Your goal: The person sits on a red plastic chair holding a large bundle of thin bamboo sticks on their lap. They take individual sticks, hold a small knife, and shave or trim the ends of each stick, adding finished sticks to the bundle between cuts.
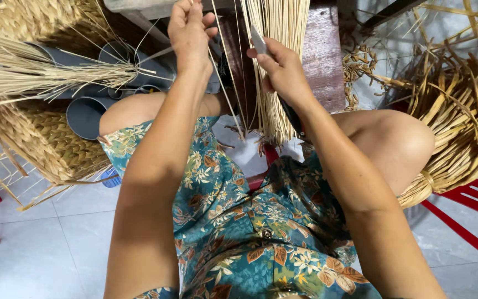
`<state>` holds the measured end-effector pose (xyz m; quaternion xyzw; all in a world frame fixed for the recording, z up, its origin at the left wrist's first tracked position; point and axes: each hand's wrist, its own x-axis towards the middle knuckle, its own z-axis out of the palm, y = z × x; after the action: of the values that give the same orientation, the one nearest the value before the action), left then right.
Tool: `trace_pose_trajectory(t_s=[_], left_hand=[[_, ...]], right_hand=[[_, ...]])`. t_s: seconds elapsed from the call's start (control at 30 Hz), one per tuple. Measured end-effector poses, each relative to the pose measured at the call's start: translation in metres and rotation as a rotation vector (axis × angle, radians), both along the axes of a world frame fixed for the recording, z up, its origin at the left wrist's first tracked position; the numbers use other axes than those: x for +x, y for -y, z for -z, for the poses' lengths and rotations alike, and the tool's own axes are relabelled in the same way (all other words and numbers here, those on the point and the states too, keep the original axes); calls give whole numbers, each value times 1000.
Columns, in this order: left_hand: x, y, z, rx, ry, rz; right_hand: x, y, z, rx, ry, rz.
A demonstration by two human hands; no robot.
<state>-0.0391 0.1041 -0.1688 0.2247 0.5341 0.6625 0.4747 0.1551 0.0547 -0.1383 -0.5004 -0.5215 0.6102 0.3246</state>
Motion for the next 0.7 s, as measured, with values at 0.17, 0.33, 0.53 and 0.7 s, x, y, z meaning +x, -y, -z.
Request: trace_pose_trajectory(t_s=[0.17,0.33,0.53,0.7], left_hand=[[19,-3,12,-25,-176,-41],[40,7,14,-336,-241,139],[67,6,26,-168,-97,243],[71,7,30,-167,27,399]], right_hand=[[-18,-2,2,-4,117,-60],[-20,-4,-5,8,234,-118],[-11,-12,-8,-3,280,-57],[1,-18,-6,-7,185,22]])
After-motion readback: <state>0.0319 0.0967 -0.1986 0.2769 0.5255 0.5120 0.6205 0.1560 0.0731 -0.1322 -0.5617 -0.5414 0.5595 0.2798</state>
